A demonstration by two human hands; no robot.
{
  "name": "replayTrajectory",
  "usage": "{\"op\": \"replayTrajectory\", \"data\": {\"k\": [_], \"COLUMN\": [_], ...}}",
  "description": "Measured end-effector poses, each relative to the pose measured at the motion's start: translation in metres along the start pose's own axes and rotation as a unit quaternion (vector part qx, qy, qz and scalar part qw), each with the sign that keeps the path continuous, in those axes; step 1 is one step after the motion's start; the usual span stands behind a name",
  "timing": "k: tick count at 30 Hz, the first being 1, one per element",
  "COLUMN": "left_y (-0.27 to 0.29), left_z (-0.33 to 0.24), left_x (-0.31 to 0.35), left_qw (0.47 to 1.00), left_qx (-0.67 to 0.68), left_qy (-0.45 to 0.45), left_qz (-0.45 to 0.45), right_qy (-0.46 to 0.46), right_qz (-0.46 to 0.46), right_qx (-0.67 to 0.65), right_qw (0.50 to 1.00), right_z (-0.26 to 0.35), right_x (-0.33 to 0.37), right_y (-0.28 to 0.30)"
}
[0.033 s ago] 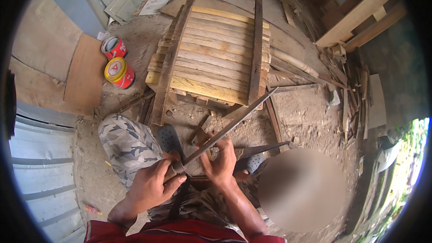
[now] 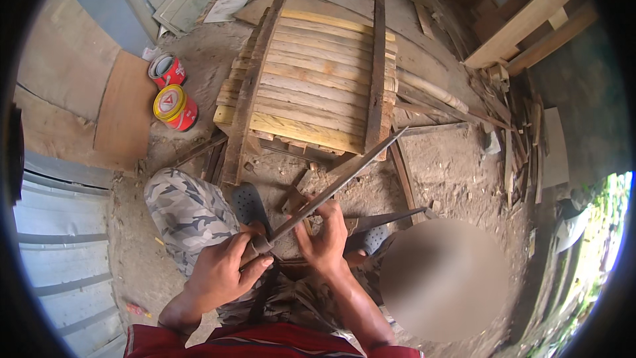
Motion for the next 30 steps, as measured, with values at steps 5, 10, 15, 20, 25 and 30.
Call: {"op": "replayTrajectory", "data": {"k": [5,10,15,20,25,30], "left_y": [0.008,0.005,0.000,-0.006,-0.009,-0.012], "left_z": [0.000,-0.005,-0.010,-0.017,-0.027,-0.034], "left_x": [-0.012,-0.024,-0.025,-0.019,-0.013,-0.010], "left_qw": [1.000,0.997,0.997,0.999,0.999,0.998], "left_qx": [-0.009,-0.020,-0.016,0.012,-0.019,-0.055], "left_qy": [0.012,-0.046,-0.018,0.027,0.030,0.017], "left_qz": [-0.008,-0.059,-0.071,-0.027,-0.003,-0.005], "right_qy": [-0.087,-0.381,-0.465,-0.400,-0.407,-0.501], "right_qz": [-0.037,0.098,0.411,0.450,0.452,0.403], "right_qx": [-0.135,0.082,0.184,0.259,0.225,0.232], "right_qw": [0.986,0.916,0.762,0.755,0.761,0.730], "right_z": [-0.035,-0.181,-0.289,-0.366,-0.371,-0.304], "right_x": [-0.018,0.025,0.166,0.289,0.289,0.235], "right_y": [0.003,-0.022,-0.079,-0.112,-0.130,-0.129]}}
Point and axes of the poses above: each hand's wrist, its own x-axis away from the middle knuckle, its own y-axis out of the back of the hand, z = x × y, the point moved 2 cm from there along -x, towards the middle knuckle, and after that the axes turned 2 degrees about y, right-handed, at the moved point
